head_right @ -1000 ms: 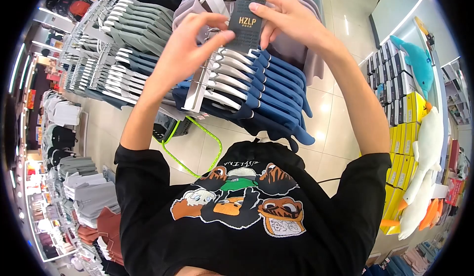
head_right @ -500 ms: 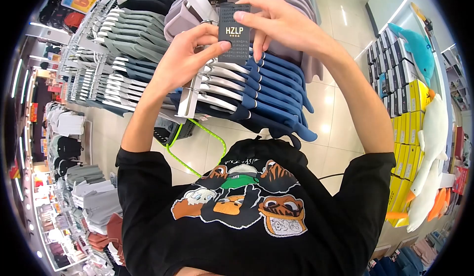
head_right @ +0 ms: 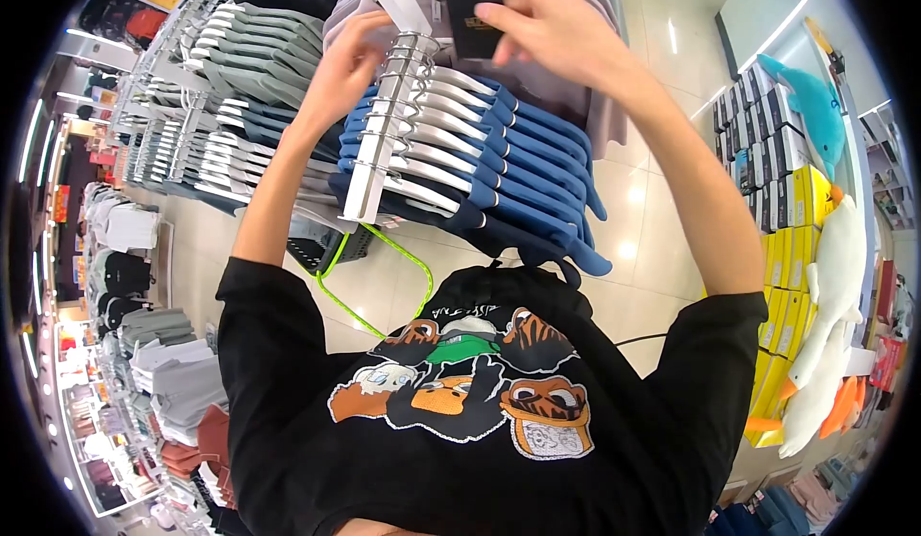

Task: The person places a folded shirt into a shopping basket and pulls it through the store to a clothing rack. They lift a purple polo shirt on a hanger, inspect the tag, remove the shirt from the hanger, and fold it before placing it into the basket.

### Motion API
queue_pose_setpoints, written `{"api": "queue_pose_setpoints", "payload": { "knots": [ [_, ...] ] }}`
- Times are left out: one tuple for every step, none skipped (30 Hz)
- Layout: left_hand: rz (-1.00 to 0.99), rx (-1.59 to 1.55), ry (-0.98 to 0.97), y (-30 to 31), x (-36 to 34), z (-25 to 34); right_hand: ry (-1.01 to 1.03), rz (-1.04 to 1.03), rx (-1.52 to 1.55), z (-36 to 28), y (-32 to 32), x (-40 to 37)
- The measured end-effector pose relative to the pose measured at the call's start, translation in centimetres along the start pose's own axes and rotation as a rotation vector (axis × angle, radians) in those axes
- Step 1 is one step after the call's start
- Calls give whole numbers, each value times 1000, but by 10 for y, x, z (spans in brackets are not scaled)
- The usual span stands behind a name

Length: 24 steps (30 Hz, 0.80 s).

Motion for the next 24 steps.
{"api": "queue_pose_setpoints", "payload": {
  "knots": [
    [-10, 8, -168, -9, 4, -4, 50, 35, 30, 2, -7, 3],
    [-21, 15, -335, -15, 9, -8, 50, 33, 26, 4, -12, 9],
    [-131, 129, -291, -17, 14, -16, 72, 92, 72, 6, -15, 15],
    [-130, 124, -289, -20, 17, -22, 94, 152, 118, 9, -18, 22],
    [-148, 238, -355, -25, 18, -26, 171, 188, 81, 11, -22, 27],
    [-166, 354, -423, -29, 18, -28, 170, 185, 78, 16, -27, 34],
    [-233, 290, -383, -28, 15, -22, 153, 171, 76, 22, -32, 41],
    [-231, 288, -381, -29, 13, -22, 137, 157, 74, 27, -37, 45],
    [-242, 257, -409, -30, 12, -23, 195, 171, -47, 27, -41, 46],
    [-254, 226, -436, -32, 10, -24, 194, 168, -48, 35, -45, 50],
    [-249, 187, -409, -34, 10, -29, 258, 165, -93, 43, -49, 56],
    [-248, 188, -409, -34, 9, -31, 322, 164, -137, 46, -51, 61],
    [-251, 186, -428, -34, 8, -32, 283, 132, -181, 50, -53, 65],
    [-255, 185, -448, -33, 8, -33, 283, 133, -179, 54, -56, 68],
    [-256, 188, -449, -32, 7, -33, 339, 184, -296, 58, -59, 70],
    [-275, 177, -424, -31, 6, -34, 393, 235, -411, 61, -63, 72],
    [-294, 166, -399, -31, 5, -34, 519, 327, -515, 64, -64, 74],
    [-296, 170, -401, -30, 4, -32, 519, 330, -512, 62, -63, 72],
    [-307, 133, -339, -29, 2, -31, 512, 329, -568, 59, -61, 69],
    [-318, 96, -277, -29, 0, -30, 502, 327, -625, 57, -60, 66],
    [-304, 91, -285, -29, -1, -27, 501, 331, -623, 59, -59, 65],
    [-305, 93, -288, -29, -3, -26, 555, 358, -731, 62, -59, 64],
    [-291, 68, -285, -28, -6, -24, 607, 384, -840, 64, -59, 62],
    [-276, 43, -282, -28, -9, -23, 607, 387, -839, 62, -59, 57]
  ]
}}
Point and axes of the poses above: each hand's wrist, its own x-axis towards the middle knuckle, its own y-axis out of the back of the hand, z = x × y, the point moved 2 cm from there along x, towards the middle knuckle, and after that the axes turned 5 degrees about z, right-handed, at the moved point
